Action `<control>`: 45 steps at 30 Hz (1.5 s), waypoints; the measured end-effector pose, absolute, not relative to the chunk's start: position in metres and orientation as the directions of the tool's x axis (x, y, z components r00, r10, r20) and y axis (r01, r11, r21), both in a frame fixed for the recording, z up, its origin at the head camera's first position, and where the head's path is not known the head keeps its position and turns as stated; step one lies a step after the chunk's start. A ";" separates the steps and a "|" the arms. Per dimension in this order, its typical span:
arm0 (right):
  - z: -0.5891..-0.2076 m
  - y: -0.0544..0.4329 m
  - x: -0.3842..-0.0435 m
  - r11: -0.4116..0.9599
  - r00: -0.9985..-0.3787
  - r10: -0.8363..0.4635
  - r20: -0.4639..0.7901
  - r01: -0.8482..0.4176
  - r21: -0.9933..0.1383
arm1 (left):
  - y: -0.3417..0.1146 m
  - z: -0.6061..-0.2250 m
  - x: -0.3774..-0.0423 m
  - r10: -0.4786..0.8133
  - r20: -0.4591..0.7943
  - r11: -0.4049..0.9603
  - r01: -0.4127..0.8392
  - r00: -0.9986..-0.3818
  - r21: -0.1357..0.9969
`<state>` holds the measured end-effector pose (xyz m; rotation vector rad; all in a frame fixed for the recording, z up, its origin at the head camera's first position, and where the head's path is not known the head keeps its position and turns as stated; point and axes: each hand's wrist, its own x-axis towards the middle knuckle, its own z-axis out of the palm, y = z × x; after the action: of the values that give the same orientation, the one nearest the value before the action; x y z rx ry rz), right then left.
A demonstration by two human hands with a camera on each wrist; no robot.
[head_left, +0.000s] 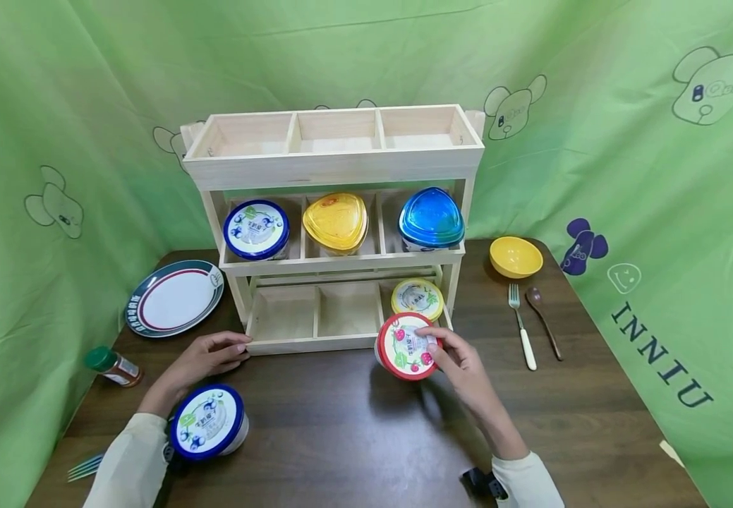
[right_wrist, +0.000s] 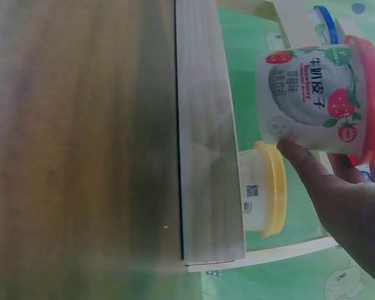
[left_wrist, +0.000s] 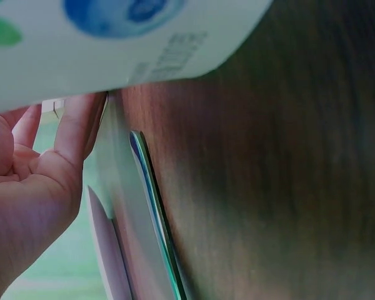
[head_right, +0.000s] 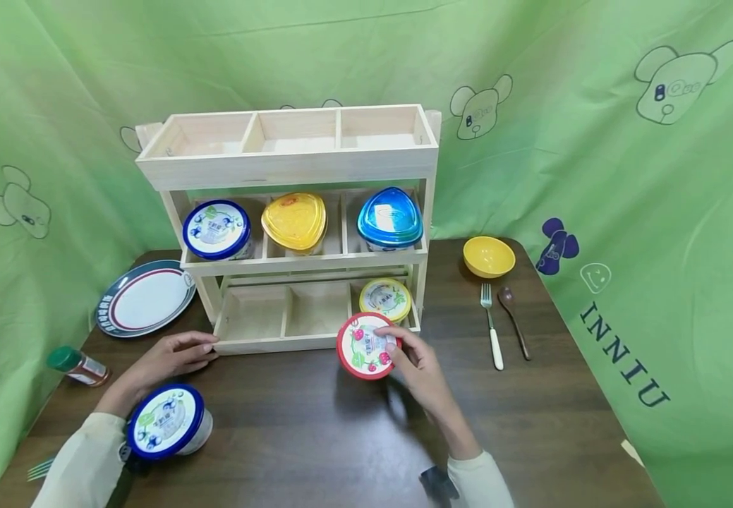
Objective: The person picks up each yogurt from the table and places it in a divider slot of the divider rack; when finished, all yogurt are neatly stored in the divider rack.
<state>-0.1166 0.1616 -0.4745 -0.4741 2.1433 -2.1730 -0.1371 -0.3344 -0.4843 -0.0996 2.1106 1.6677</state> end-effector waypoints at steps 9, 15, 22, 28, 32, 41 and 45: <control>-0.465 0.160 -0.132 -0.038 -0.940 -0.203 0.273 -0.271 -0.962 | -0.335 -0.485 -0.138 0.224 -0.387 0.281 -0.321 -0.894 0.904; -0.461 0.156 -0.141 -0.031 -0.930 -0.211 0.302 -0.302 -0.953 | -0.334 -0.485 -0.138 0.227 -0.385 0.287 -0.316 -0.895 0.904; -0.461 0.145 -0.149 -0.060 -0.927 -0.237 0.290 -0.284 -0.957 | -0.334 -0.485 -0.138 0.234 -0.382 0.276 -0.316 -0.894 0.908; -0.462 0.127 -0.155 -0.093 -0.911 -0.258 0.323 -0.309 -0.947 | -0.334 -0.485 -0.139 0.227 -0.383 0.272 -0.319 -0.896 0.908; -0.461 0.114 -0.157 -0.127 -0.895 -0.269 0.356 -0.334 -0.934 | -0.333 -0.485 -0.138 0.221 -0.386 0.273 -0.323 -0.896 0.906; -0.461 0.090 -0.161 -0.139 -0.872 -0.317 0.372 -0.345 -0.928 | -0.334 -0.485 -0.140 0.226 -0.379 0.274 -0.315 -0.897 0.909; -0.465 0.081 -0.166 -0.119 -0.878 -0.316 0.359 -0.339 -0.933 | -0.335 -0.486 -0.139 0.228 -0.385 0.272 -0.321 -0.894 0.907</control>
<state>-0.1662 0.0808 -0.4650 -0.7794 2.0949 -2.2299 -0.1389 -0.3349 -0.4857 -0.0838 2.1050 1.6590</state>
